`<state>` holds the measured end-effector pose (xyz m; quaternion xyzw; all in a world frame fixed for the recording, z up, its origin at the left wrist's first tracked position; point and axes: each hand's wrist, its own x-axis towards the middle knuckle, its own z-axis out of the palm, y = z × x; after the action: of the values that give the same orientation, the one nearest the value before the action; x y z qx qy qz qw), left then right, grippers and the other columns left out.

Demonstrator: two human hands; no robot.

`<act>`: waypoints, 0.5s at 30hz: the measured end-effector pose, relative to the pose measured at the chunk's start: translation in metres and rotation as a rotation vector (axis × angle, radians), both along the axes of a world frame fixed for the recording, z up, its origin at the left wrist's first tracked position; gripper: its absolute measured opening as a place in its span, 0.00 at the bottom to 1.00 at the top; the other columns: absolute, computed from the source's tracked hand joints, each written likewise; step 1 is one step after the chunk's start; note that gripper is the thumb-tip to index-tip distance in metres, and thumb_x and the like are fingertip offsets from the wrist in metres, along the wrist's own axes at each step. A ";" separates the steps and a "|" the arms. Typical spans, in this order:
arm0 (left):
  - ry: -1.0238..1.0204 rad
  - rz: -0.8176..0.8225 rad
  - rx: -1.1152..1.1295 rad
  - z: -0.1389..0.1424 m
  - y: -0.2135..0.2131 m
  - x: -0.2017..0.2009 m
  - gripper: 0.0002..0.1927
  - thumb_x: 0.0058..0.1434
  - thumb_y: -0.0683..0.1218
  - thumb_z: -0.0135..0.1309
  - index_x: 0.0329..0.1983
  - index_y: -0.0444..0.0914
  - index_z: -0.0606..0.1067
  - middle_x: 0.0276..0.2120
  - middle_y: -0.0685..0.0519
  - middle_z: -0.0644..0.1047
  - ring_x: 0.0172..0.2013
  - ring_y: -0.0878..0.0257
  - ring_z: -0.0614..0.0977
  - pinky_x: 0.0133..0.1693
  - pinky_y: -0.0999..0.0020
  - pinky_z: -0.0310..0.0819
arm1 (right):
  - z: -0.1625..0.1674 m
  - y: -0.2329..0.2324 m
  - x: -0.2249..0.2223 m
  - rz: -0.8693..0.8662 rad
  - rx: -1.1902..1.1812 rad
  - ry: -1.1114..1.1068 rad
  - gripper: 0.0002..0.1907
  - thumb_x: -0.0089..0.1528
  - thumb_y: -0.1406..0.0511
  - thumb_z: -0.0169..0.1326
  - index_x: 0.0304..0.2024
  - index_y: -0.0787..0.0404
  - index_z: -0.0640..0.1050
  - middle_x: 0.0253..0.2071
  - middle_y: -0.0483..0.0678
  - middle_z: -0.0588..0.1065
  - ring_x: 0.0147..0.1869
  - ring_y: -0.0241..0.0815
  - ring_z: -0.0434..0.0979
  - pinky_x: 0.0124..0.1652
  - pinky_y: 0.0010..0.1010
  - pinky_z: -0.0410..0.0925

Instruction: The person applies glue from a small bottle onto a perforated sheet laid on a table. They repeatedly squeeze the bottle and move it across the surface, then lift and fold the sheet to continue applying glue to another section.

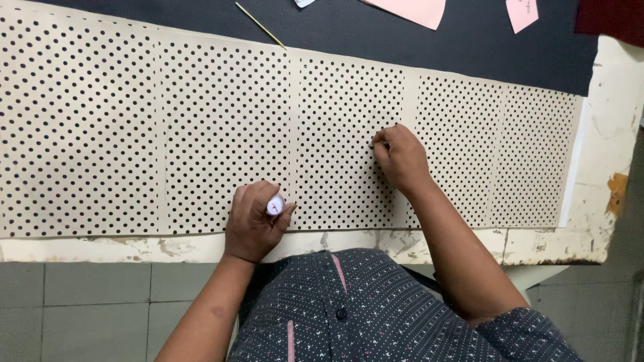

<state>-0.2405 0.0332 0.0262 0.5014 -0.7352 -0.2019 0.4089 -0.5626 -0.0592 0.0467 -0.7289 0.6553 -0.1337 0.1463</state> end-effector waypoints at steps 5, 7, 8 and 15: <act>0.013 0.001 -0.005 0.003 -0.001 0.000 0.26 0.64 0.50 0.62 0.59 0.44 0.62 0.45 0.46 0.76 0.42 0.48 0.76 0.45 0.55 0.72 | 0.003 0.000 0.000 0.056 -0.054 0.016 0.03 0.61 0.68 0.58 0.38 0.60 0.79 0.38 0.52 0.74 0.43 0.52 0.76 0.43 0.41 0.70; 0.018 -0.003 -0.009 0.004 -0.001 0.000 0.26 0.64 0.50 0.62 0.59 0.44 0.62 0.45 0.46 0.76 0.43 0.48 0.76 0.46 0.54 0.72 | 0.005 0.000 0.000 0.090 -0.060 0.026 0.02 0.61 0.69 0.57 0.37 0.60 0.79 0.37 0.51 0.74 0.43 0.52 0.76 0.43 0.41 0.70; 0.023 -0.004 -0.005 0.005 -0.001 0.000 0.26 0.64 0.50 0.62 0.59 0.44 0.62 0.45 0.46 0.76 0.43 0.48 0.76 0.46 0.54 0.72 | 0.006 -0.001 -0.001 0.107 -0.076 0.034 0.01 0.62 0.69 0.57 0.36 0.61 0.78 0.37 0.51 0.74 0.43 0.52 0.76 0.43 0.41 0.71; 0.032 -0.002 -0.006 0.006 0.001 0.002 0.25 0.63 0.50 0.63 0.59 0.43 0.64 0.46 0.46 0.76 0.44 0.48 0.76 0.47 0.54 0.72 | 0.019 -0.001 -0.017 -0.288 -0.154 -0.435 0.07 0.68 0.68 0.54 0.47 0.64 0.78 0.41 0.44 0.76 0.39 0.35 0.74 0.40 0.28 0.70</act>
<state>-0.2382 0.0343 0.0327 0.4962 -0.7296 -0.2083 0.4221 -0.5801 -0.0605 0.0654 -0.5912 0.6933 -0.3561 0.2074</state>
